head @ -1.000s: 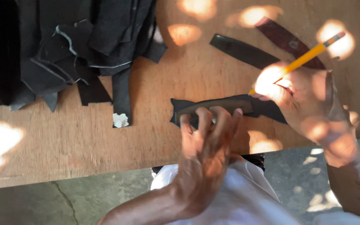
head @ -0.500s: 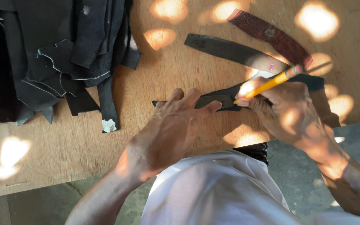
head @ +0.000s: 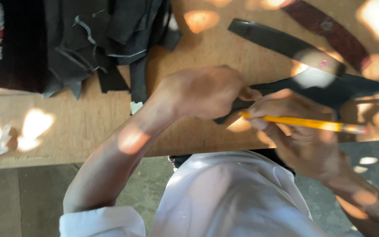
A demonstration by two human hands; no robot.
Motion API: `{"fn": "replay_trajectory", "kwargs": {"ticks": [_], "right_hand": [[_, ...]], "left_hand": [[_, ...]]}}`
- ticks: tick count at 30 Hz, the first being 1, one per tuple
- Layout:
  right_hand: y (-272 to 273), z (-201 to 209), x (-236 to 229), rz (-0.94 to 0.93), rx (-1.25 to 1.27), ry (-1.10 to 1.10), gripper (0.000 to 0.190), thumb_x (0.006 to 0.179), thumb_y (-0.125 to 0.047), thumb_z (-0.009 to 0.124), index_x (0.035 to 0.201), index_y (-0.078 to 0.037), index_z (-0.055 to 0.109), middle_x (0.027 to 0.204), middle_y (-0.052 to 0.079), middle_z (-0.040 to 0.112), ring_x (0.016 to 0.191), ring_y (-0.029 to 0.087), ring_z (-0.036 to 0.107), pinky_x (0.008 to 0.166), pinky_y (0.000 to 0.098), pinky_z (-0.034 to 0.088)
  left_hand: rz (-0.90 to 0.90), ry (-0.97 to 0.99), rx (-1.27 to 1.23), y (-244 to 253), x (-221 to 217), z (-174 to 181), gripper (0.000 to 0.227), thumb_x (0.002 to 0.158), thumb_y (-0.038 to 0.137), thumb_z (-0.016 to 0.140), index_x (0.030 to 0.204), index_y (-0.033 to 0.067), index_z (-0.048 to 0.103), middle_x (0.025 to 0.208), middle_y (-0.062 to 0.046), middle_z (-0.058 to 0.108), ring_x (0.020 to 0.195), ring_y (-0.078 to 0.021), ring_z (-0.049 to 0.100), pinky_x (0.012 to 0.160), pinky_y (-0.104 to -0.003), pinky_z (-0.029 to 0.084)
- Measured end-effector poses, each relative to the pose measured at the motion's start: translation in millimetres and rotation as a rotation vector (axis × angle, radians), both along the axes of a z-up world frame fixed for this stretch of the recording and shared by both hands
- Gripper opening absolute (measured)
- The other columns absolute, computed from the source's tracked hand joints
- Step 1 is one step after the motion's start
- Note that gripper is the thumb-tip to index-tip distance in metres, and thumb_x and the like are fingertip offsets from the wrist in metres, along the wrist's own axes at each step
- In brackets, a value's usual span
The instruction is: The person traces the outlines of leather templates onto pieces of black leather using a pencil on a wooden workbench.
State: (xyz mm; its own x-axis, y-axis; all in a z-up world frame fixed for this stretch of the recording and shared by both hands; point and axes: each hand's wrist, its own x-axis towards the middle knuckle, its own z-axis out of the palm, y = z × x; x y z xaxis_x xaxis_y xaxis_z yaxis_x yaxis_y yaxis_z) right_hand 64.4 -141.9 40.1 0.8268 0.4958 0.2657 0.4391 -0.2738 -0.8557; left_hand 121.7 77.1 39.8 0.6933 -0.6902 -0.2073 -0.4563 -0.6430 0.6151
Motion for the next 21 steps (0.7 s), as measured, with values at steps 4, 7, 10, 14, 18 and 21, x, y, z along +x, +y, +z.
{"fn": "replay_trajectory", "kwargs": {"ticks": [4, 7, 10, 14, 18, 21], "right_hand": [[34.3, -28.7, -7.9, 0.036, -0.015, 0.024, 0.021, 0.09, -0.003, 0.078, 0.11, -0.007, 0.071, 0.104, 0.005, 0.077, 0.09, 0.012, 0.075, 0.078, 0.0259, 0.062], [46.3, -41.5, -7.7, 0.018, -0.056, -0.029, 0.025, 0.089, -0.004, 0.081, 0.112, -0.009, 0.072, 0.102, 0.006, 0.078, 0.088, 0.012, 0.076, 0.075, 0.0259, 0.061], [53.7, -43.6, -6.9, 0.033, -0.06, -0.111, 0.026, 0.089, -0.003, 0.081, 0.113, -0.01, 0.072, 0.105, 0.006, 0.077, 0.093, 0.016, 0.076, 0.08, 0.0274, 0.061], [57.7, -38.4, -4.5, 0.06, -0.137, -0.201, 0.019, 0.092, -0.004, 0.08, 0.107, -0.012, 0.073, 0.102, 0.003, 0.078, 0.089, 0.017, 0.073, 0.079, 0.0296, 0.059], [47.2, -35.1, -2.7, 0.058, -0.147, -0.207, 0.013, 0.095, -0.004, 0.076, 0.106, -0.008, 0.071, 0.101, 0.005, 0.076, 0.089, 0.018, 0.074, 0.076, 0.0297, 0.059], [29.2, -30.8, -1.8, 0.026, -0.136, -0.068, 0.018, 0.091, -0.003, 0.076, 0.109, -0.005, 0.071, 0.102, 0.007, 0.076, 0.084, 0.016, 0.074, 0.072, 0.0269, 0.06]], "left_hand": [[-0.064, 0.042, 0.142, -6.3, 15.6, 9.5, 0.048, 0.087, 0.017, 0.057, 0.129, 0.0363, 0.071, 0.101, -0.008, 0.076, 0.095, -0.0319, 0.069, 0.079, -0.045, 0.054], [-0.033, 0.165, 0.228, -7.2, 17.0, 17.7, 0.07, 0.077, 0.002, 0.053, 0.134, 0.0405, 0.065, 0.096, -0.011, 0.077, 0.079, -0.0302, 0.074, 0.069, -0.043, 0.058], [-0.006, 0.244, 0.156, -6.1, 18.2, 17.7, 0.073, 0.073, -0.004, 0.049, 0.132, 0.037, 0.065, 0.099, -0.01, 0.077, 0.069, -0.026, 0.077, 0.06, -0.037, 0.062], [-0.005, 0.27, 0.057, -4.4, 19.7, 14.8, 0.07, 0.075, -0.006, 0.047, 0.129, 0.0336, 0.068, 0.105, -0.005, 0.076, 0.072, -0.0221, 0.078, 0.057, -0.034, 0.066], [0.016, 0.266, 0.135, -6.5, 19.5, 17.3, 0.057, 0.08, 0.001, 0.05, 0.123, 0.0326, 0.073, 0.096, -0.007, 0.077, 0.065, -0.023, 0.076, 0.055, -0.036, 0.062], [-0.004, 0.226, 0.186, -5.1, 16.9, 20.0, 0.053, 0.08, 0.003, 0.054, 0.12, 0.0291, 0.077, 0.085, -0.01, 0.079, 0.062, -0.0251, 0.073, 0.055, -0.04, 0.058]]}}
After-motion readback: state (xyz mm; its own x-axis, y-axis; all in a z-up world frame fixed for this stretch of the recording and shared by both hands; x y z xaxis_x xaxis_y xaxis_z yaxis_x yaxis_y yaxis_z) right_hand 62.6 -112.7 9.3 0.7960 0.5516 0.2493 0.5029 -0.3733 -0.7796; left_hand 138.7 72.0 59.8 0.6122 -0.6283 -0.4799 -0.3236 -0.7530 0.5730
